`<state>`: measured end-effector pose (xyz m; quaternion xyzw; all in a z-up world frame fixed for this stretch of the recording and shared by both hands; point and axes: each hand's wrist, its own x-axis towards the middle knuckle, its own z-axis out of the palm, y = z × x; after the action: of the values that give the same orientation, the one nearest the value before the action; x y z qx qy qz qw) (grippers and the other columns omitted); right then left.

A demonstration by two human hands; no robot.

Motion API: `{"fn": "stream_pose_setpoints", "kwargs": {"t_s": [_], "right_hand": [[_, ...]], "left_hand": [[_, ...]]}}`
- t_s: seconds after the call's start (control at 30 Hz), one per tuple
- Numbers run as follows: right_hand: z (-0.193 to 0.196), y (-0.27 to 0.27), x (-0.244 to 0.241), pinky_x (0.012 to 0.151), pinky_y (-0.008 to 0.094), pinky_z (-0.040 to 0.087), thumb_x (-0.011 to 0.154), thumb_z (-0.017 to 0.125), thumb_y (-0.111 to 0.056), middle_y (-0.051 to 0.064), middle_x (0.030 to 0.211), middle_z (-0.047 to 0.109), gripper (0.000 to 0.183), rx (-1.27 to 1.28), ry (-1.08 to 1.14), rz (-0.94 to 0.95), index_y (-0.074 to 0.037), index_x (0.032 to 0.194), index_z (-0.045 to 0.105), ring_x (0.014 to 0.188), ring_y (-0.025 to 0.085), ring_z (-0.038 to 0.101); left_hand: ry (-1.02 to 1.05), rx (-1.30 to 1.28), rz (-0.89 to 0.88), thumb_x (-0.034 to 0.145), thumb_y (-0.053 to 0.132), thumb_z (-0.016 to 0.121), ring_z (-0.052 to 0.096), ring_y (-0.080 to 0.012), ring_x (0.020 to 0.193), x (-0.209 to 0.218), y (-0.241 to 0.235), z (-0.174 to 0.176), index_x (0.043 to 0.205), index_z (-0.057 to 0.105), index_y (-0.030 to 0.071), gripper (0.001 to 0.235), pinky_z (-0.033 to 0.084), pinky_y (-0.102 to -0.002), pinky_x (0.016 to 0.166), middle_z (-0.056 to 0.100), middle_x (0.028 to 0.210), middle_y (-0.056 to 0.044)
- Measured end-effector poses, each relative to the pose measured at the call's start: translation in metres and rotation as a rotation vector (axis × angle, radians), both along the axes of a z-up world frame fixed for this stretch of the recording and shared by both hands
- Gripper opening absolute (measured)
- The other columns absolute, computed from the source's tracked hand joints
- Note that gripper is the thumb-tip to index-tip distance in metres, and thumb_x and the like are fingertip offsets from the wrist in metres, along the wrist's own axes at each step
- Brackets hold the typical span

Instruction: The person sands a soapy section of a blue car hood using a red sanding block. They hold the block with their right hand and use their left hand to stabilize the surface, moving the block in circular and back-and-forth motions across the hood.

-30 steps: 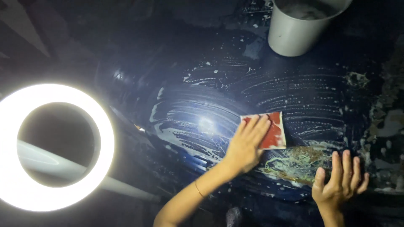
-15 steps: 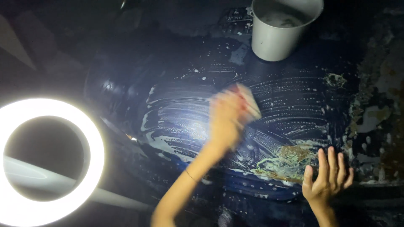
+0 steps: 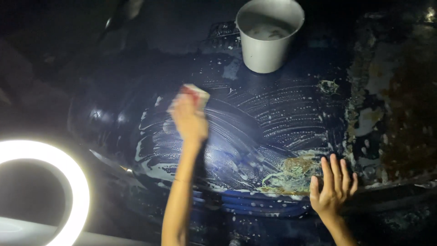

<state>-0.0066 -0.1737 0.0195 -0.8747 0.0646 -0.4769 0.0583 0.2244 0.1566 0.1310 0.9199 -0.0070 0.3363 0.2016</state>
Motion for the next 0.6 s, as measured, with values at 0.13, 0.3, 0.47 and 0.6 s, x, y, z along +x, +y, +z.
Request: {"fn": "stream_pose_setpoints", "kwargs": {"t_s": [0.13,0.3,0.47,0.6], "right_hand": [[-0.004,-0.005,-0.001,0.124,0.047,0.021,0.106,0.044,-0.038,0.018,0.147,0.067,0.056,-0.021,-0.008,0.027,-0.002,0.137,0.074,0.142,0.035,0.055],[-0.003,-0.005,0.000,0.125,0.047,0.020,0.106,0.042,-0.040,0.020,0.147,0.067,0.058,-0.017,-0.004,0.034,-0.002,0.136,0.074,0.142,0.035,0.055],[0.000,-0.001,0.001,0.124,0.048,0.021,0.106,0.043,-0.037,0.018,0.148,0.065,0.055,0.024,-0.009,0.030,-0.002,0.137,0.072,0.144,0.034,0.052],[0.002,0.000,-0.002,0.125,0.048,0.019,0.106,0.044,-0.038,0.020,0.150,0.066,0.056,0.010,0.014,0.024,-0.001,0.138,0.072,0.143,0.037,0.054]], "left_hand": [[0.038,0.053,-0.480,0.079,-0.001,0.048,0.056,-0.0334,0.111,-0.089,-0.086,0.043,0.107,0.058,0.009,0.031,0.038,-0.049,0.104,0.063,0.115,-0.013],[-0.150,0.024,-0.417,0.075,0.000,0.041,0.062,-0.0293,0.091,-0.061,-0.053,0.072,0.100,0.066,0.006,0.036,0.045,-0.046,0.091,0.068,0.095,-0.010],[0.092,0.028,0.199,0.089,0.022,0.049,0.035,-0.0394,0.142,0.039,0.048,-0.025,0.149,0.039,0.000,0.065,0.019,-0.054,0.117,0.042,0.153,-0.021],[-0.197,-0.046,-0.051,0.102,0.030,0.048,0.056,-0.0411,0.115,-0.016,-0.016,0.003,0.127,0.060,0.005,0.037,0.037,-0.053,0.104,0.062,0.126,-0.020]]}}
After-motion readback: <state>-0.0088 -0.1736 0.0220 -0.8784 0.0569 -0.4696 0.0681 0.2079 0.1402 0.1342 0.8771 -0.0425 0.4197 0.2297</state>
